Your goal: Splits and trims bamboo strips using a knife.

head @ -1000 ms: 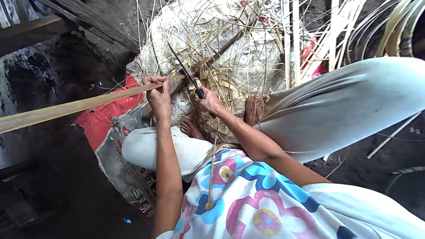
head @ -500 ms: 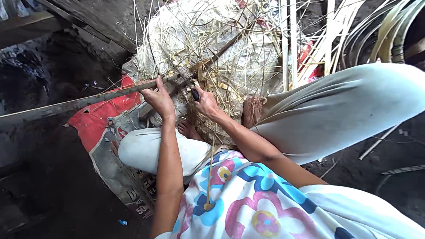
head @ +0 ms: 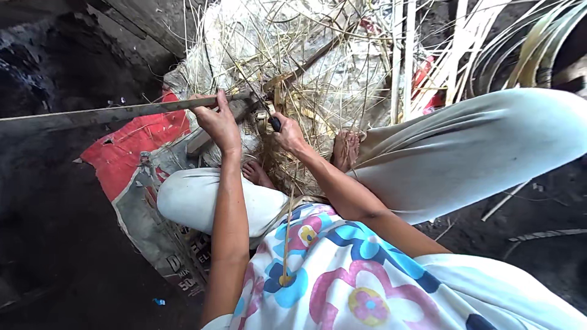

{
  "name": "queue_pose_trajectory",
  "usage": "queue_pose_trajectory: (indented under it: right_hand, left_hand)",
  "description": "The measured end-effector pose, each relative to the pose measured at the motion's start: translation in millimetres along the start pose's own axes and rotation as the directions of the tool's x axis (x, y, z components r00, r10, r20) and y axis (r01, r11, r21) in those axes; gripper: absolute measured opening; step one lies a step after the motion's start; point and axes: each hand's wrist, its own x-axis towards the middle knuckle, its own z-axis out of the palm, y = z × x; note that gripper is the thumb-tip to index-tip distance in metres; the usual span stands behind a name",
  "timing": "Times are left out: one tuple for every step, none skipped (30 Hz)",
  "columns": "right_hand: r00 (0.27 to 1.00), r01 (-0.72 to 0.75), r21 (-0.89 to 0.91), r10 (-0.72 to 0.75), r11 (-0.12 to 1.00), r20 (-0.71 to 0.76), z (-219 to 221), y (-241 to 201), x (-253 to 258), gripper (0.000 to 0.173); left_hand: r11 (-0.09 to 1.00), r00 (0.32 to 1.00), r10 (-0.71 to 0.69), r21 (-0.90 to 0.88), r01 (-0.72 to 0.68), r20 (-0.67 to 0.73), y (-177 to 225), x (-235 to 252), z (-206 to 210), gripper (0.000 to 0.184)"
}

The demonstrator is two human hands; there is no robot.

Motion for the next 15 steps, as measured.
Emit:
queue_pose_trajectory:
  right_hand:
    - [1.000,-0.018,0.005,0.018,1.000,0.004,-0.7,2.3,2.4,0.052]
    - [1.000,-0.030,0.003,0.030,1.000,0.003,-1.1,2.0,2.2,0.052]
    - [0.999,-0.032,-0.006,0.032,0.999,-0.003,-1.4,0.4,0.7,0.052]
    - [1.000,-0.022,-0.020,0.022,1.000,-0.008,-2.0,-2.7,-2.0,0.053]
    - [1.000,-0.002,-0.037,0.001,0.999,-0.011,-3.0,-6.9,-5.1,0.054]
    - [1.000,0.022,-0.052,-0.023,0.998,-0.014,-4.2,-10.6,-7.4,0.056]
    - [0.999,0.040,-0.056,-0.041,0.998,-0.020,-3.6,-10.8,-8.2,0.056]
    - [0.999,0.039,-0.050,-0.040,0.998,-0.019,-1.9,-7.3,-7.6,0.055]
    - [1.000,0.020,-0.037,-0.020,0.999,-0.012,-0.6,-1.5,-4.9,0.054]
    - [1.000,-0.003,-0.031,0.003,1.000,-0.008,-1.0,3.9,-0.4,0.052]
    - [1.000,-0.028,-0.035,0.027,0.999,-0.009,-1.9,7.6,2.3,0.051]
    - [0.999,-0.046,-0.040,0.046,0.998,-0.011,-2.1,7.9,1.3,0.051]
    - [0.999,-0.053,-0.046,0.052,0.998,-0.015,-2.6,4.2,-0.6,0.052]
    - [0.999,-0.047,-0.053,0.046,0.997,-0.019,-2.5,-0.7,-4.6,0.053]
    - [0.999,-0.025,-0.068,0.024,0.997,-0.025,-2.4,-6.6,-10.6,0.055]
  left_hand:
    - [1.000,1.000,0.003,-0.009,-0.003,-0.012,-0.6,1.1,0.6,0.037]
    - [1.000,1.000,0.005,-0.008,-0.005,-0.021,-1.5,1.4,0.9,0.038]
    - [1.000,1.000,-0.001,-0.001,0.001,-0.025,-1.8,1.2,1.6,0.039]
    - [1.000,1.000,-0.010,0.012,0.010,-0.025,-1.3,0.7,2.2,0.040]
    - [0.999,1.000,-0.017,0.029,0.018,-0.026,0.0,0.4,2.2,0.041]
    - [0.999,0.999,-0.024,0.046,0.026,-0.026,2.2,0.3,2.1,0.043]
    - [0.998,0.999,-0.028,0.055,0.030,-0.026,4.2,-0.7,1.5,0.045]
    - [0.998,0.999,-0.030,0.059,0.032,-0.029,4.4,-2.0,0.4,0.045]
    - [0.998,0.999,-0.024,0.053,0.026,-0.034,3.4,-2.5,-0.3,0.045]
    - [0.999,0.999,-0.012,0.045,0.014,-0.045,1.8,-1.2,-0.1,0.044]
    - [0.999,0.999,-0.004,0.036,0.006,-0.050,0.5,-0.6,-0.1,0.044]
    - [0.999,0.999,0.006,0.034,-0.004,-0.049,-1.1,-1.1,-0.2,0.043]
    - [0.999,0.998,0.022,0.037,-0.020,-0.054,-1.8,-0.8,1.1,0.041]
    - [0.999,0.997,0.031,0.045,-0.028,-0.065,-2.0,-1.7,2.9,0.040]
    - [0.998,0.996,0.040,0.046,-0.036,-0.080,-2.2,-3.3,4.9,0.040]
